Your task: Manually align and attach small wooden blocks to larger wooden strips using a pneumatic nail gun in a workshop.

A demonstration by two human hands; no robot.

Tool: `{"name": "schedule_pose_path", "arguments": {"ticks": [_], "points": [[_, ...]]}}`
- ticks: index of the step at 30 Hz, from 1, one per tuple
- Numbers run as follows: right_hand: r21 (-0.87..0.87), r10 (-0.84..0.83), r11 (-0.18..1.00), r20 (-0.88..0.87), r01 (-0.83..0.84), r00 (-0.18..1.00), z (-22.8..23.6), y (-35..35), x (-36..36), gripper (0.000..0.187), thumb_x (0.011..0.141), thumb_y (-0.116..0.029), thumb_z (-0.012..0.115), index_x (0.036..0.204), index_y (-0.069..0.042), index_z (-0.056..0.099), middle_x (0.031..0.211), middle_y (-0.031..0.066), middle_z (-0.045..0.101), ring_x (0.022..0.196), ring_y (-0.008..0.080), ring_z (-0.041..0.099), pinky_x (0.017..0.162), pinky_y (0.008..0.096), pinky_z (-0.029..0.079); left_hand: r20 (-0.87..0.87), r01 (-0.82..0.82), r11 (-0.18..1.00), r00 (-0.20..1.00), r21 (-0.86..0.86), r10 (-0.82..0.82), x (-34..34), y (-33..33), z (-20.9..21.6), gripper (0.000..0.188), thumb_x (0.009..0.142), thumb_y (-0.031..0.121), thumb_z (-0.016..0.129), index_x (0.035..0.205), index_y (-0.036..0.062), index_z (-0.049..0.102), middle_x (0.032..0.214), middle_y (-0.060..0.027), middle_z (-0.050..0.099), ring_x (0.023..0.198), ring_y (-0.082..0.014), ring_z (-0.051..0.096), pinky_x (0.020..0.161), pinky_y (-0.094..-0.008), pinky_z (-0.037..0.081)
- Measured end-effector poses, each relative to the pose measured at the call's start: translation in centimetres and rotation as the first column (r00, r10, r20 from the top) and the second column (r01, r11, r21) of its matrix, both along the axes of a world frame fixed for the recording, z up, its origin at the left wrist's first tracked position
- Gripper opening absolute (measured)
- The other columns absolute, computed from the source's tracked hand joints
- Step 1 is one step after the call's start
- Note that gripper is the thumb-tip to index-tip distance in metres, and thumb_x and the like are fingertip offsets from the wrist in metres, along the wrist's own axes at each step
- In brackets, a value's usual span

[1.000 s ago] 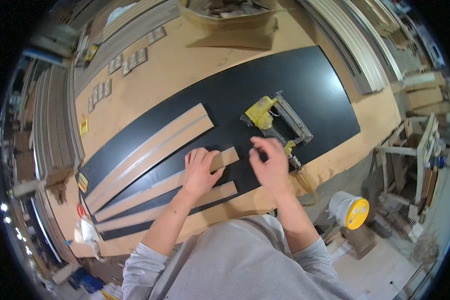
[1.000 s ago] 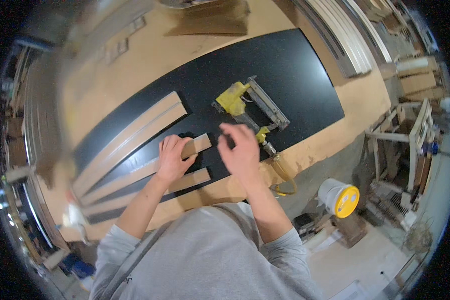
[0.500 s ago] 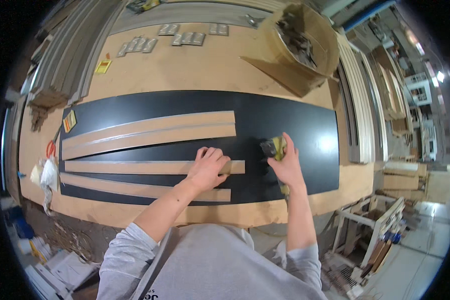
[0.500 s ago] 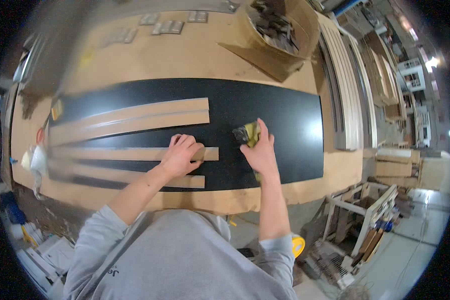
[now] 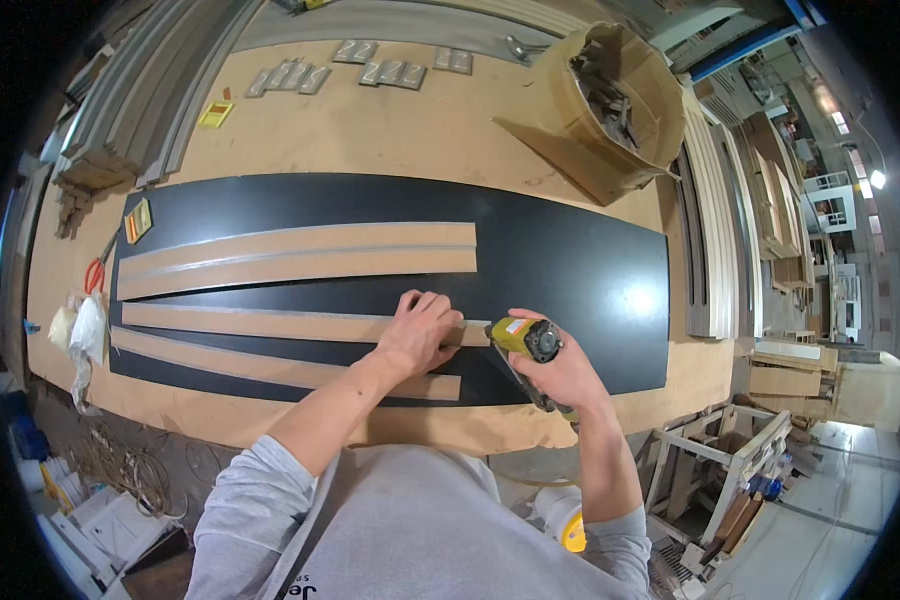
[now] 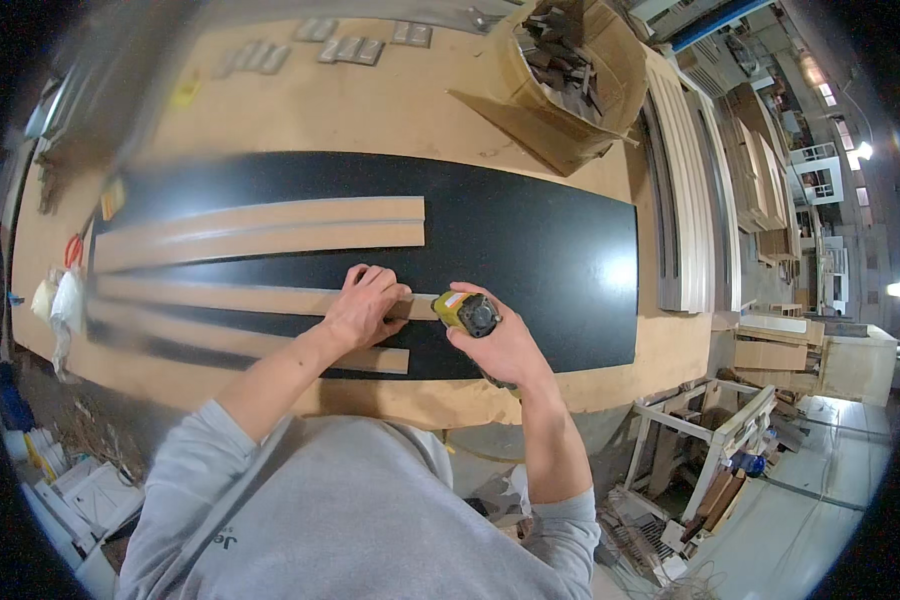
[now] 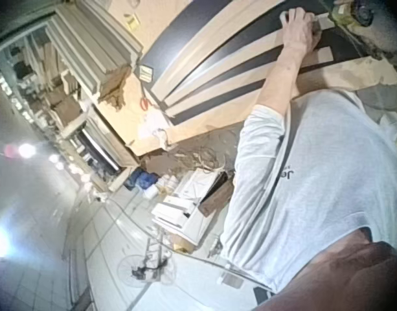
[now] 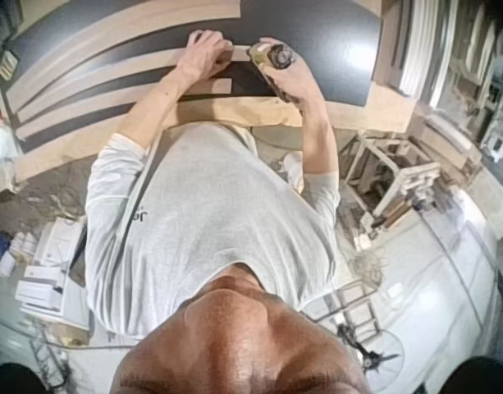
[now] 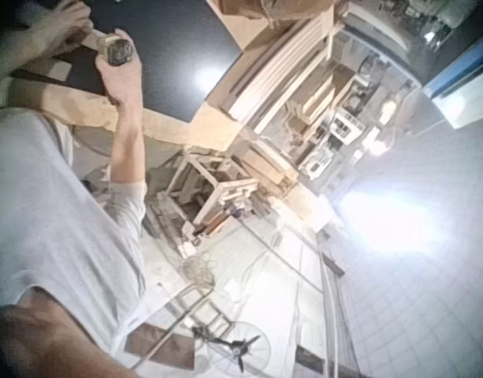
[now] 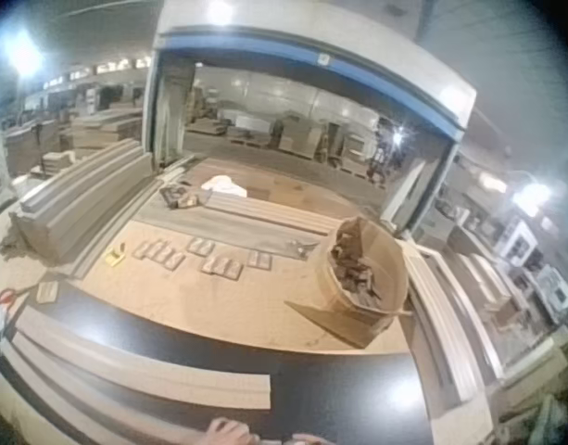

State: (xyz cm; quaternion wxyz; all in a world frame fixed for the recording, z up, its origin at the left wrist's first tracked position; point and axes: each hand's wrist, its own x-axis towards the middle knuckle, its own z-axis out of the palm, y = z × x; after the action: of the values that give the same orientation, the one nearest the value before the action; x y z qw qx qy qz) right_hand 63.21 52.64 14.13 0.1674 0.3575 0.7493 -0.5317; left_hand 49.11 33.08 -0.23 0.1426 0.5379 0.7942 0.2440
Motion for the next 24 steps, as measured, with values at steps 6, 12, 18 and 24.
{"name": "schedule_pose_path", "arguments": {"ticks": [6,12,18,24], "points": [[0.083,0.055,0.995,0.037,-0.058,0.998,0.1,0.0,-0.5,0.064,0.089,-0.024,0.078,0.150,-0.022,0.059,0.124,0.0120,0.074,0.111,0.0235,0.071,0.099,0.0358,0.055,-0.002,0.005,1.000,1.000,-0.018,-0.005,0.0,0.1,0.1,0.052,0.083,0.028,0.087,0.128,0.0115,0.068,0.117,-0.0096,0.057,0.127,-0.0287,0.053,0.117,-0.0502,0.036],[0.061,-0.003,0.998,0.054,0.000,0.999,0.9,-0.8,-0.2,0.064,0.090,-0.024,0.078,0.151,-0.023,0.057,0.103,0.0090,0.074,0.075,0.0161,0.068,0.076,0.0341,0.058,0.001,0.002,1.000,1.000,0.017,-0.002,0.0,-0.2,-0.2,0.049,0.081,0.026,0.087,0.124,0.0115,0.067,0.116,-0.0099,0.057,0.126,-0.0293,0.054,0.116,-0.0508,0.036],[0.022,0.021,1.000,0.049,-0.022,0.999,0.4,-1.0,1.3,0.063,0.091,-0.024,0.078,0.151,-0.024,0.057,0.098,0.0070,0.072,0.068,0.0117,0.064,0.069,0.0322,0.056,-0.010,0.001,0.994,1.000,0.106,0.000,0.0,-0.1,-0.3,0.049,0.078,0.024,0.088,0.119,0.0115,0.065,0.114,-0.0102,0.058,0.122,-0.0308,0.055,0.112,-0.0513,0.037],[0.038,0.008,0.999,0.083,-0.011,0.997,0.7,-1.2,1.0,0.065,0.091,-0.024,0.079,0.153,-0.025,0.056,0.100,0.0067,0.072,0.069,0.0115,0.063,0.069,0.0326,0.057,-0.018,0.010,0.993,1.000,0.121,-0.008,-0.1,-0.1,-0.4,0.048,0.079,0.023,0.087,0.120,0.0109,0.066,0.113,-0.0106,0.058,0.121,-0.0310,0.056,0.111,-0.0516,0.038]]}}
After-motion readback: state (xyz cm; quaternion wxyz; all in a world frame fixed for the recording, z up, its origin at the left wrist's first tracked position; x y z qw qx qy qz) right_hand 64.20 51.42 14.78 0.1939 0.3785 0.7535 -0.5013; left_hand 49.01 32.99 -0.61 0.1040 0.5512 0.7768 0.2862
